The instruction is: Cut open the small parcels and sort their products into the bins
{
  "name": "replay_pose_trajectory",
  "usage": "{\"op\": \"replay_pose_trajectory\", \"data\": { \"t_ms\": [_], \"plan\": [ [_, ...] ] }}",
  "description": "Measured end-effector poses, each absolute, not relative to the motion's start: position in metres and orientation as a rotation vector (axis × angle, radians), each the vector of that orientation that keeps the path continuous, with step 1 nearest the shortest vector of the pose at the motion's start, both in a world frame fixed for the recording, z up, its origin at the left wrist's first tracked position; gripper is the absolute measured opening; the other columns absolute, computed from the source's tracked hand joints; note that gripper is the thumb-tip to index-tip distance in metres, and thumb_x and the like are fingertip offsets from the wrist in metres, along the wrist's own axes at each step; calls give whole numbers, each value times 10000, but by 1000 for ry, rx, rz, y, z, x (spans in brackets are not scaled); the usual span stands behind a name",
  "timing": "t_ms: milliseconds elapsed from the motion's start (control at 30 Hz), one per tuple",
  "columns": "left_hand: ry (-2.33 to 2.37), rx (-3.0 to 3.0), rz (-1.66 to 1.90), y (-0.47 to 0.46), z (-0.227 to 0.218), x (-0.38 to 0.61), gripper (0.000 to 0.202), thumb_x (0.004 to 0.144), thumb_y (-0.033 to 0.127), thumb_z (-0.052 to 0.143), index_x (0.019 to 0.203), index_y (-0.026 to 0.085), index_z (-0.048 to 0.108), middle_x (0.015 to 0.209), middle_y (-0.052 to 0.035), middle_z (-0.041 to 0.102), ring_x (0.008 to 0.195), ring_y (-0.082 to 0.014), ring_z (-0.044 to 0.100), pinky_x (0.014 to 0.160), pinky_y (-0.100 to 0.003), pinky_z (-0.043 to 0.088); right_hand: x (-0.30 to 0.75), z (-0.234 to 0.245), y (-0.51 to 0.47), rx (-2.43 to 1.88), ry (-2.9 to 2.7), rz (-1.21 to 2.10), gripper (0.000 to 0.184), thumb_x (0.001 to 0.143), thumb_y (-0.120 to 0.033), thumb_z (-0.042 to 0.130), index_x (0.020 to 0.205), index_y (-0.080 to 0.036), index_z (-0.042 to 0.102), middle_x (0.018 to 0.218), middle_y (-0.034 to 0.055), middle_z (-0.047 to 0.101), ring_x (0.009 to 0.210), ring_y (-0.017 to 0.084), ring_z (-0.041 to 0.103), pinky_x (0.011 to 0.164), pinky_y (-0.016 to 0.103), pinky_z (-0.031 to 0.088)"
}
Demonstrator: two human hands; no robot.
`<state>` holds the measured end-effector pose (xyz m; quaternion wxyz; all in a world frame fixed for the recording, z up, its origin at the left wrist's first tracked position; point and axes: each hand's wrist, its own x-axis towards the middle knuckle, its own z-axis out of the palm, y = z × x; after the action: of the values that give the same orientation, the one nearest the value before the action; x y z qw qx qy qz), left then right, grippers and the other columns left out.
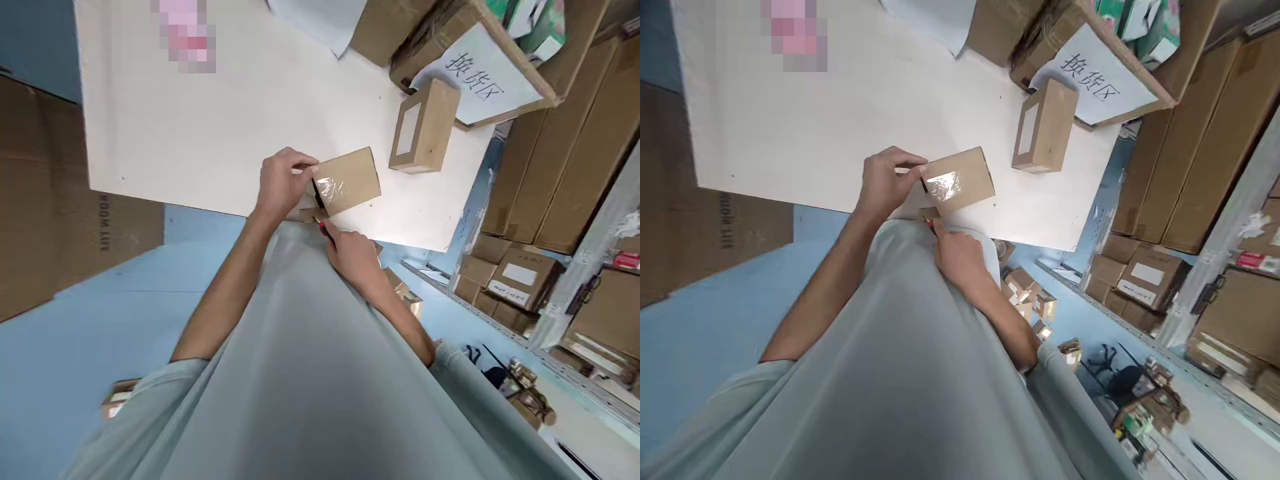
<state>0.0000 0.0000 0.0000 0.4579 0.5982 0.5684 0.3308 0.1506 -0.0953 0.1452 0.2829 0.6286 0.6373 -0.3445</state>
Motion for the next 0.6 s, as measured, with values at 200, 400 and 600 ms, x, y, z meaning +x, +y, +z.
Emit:
{"op": "replay_pose_trajectory", "data": {
  "t_ms": [200, 400, 600],
  "plan": [
    [1448, 1529, 803, -6, 1, 0, 191, 1066, 304, 693, 1201, 232, 808, 1249, -72, 818, 1134, -251, 772, 1051, -414, 666, 194, 149, -102, 2018, 1884, -907, 608, 1190, -340, 381, 1787, -243, 449, 1194, 110, 875, 1041, 339, 816, 935, 402, 601],
    [1369, 1880, 825, -12, 16, 53, 272, 1153, 401, 587, 1311, 274, 768, 1484, -99, 734, 1546, -345, 591, 1341, -586, 460, 246, 136, -94, 2389, 1908, -722, 564, 1193, -327, 320, 1707, -236, 533, 1274, 132, 827, 1082, 315, 783, 956, 402, 594],
    [1229, 2070, 703, -15, 10, 104, 363, 1193, 369, 439, 1327, 247, 754, 1527, -128, 718, 1648, -365, 509, 1420, -681, 315, 259, 132, -72, 2316, 1894, -683, 550, 1197, -282, 311, 1684, -175, 544, 1345, 174, 780, 1160, 333, 752, 988, 401, 573]
  ]
}}
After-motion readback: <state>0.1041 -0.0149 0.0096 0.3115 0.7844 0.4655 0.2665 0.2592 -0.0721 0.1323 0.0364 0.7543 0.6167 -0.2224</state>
